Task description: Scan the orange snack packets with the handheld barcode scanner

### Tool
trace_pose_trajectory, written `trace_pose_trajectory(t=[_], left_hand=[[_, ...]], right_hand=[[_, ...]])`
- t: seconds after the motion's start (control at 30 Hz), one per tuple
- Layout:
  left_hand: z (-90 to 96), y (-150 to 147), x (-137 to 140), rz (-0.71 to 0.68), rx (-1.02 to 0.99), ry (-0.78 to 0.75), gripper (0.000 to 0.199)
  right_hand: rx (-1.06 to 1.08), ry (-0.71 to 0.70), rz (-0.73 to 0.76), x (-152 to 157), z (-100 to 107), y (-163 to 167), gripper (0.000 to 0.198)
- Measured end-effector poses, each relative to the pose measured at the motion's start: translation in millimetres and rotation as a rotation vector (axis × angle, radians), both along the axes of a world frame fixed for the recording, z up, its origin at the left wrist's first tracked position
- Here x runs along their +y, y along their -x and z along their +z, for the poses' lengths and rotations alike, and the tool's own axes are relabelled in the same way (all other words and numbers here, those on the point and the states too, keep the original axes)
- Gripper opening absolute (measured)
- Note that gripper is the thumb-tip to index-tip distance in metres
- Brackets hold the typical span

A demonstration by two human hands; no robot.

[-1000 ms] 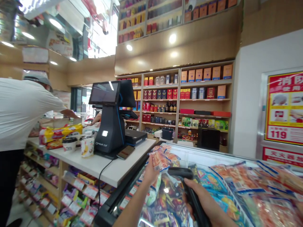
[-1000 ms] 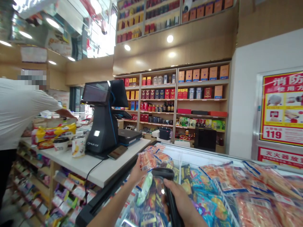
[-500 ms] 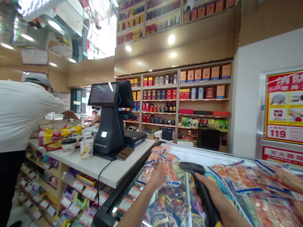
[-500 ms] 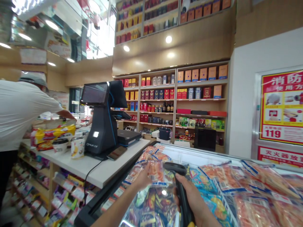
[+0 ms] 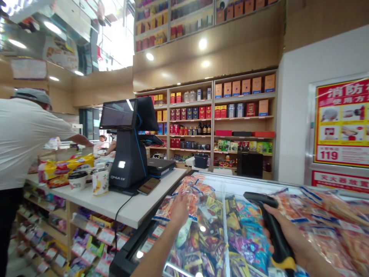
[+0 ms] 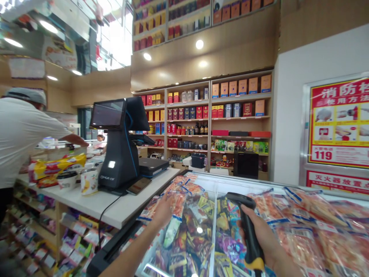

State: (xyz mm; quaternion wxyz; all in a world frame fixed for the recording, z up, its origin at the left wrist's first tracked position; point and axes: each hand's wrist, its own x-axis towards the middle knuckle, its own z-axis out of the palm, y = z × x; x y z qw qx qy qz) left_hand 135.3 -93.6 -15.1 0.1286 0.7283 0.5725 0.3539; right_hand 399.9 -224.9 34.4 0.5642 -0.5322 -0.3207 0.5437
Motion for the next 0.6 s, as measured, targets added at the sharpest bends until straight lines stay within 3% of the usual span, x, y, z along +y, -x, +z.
trace_pose_trajectory(t=[0.1, 0.23, 0.43, 0.6], left_hand=[[2.2, -30.0, -5.9, -0.005, -0.010, -0.060, 0.047], [-1.5, -91.1, -20.0, -0.112, -0.055, -0.019, 0.054], [-17.0, -184.6, -59.3, -0.369, -0.163, 0.168, 0.053], [-27.6, -249.3, -91.6, -0.502, -0.310, 0.403, 0.056]], right_hand=[[0.022, -0.042, -0.054, -8.9, 0.8, -20.1, 0.025], [-0.023, -0.044, -0.145, -25.3, 2.2, -49.0, 0.025], [-0.050, -0.090, -0.271, -52.6, 4.5, -90.5, 0.024], [-0.033, -0.067, -0.229, -70.0, 0.9, -114.5, 0.027]])
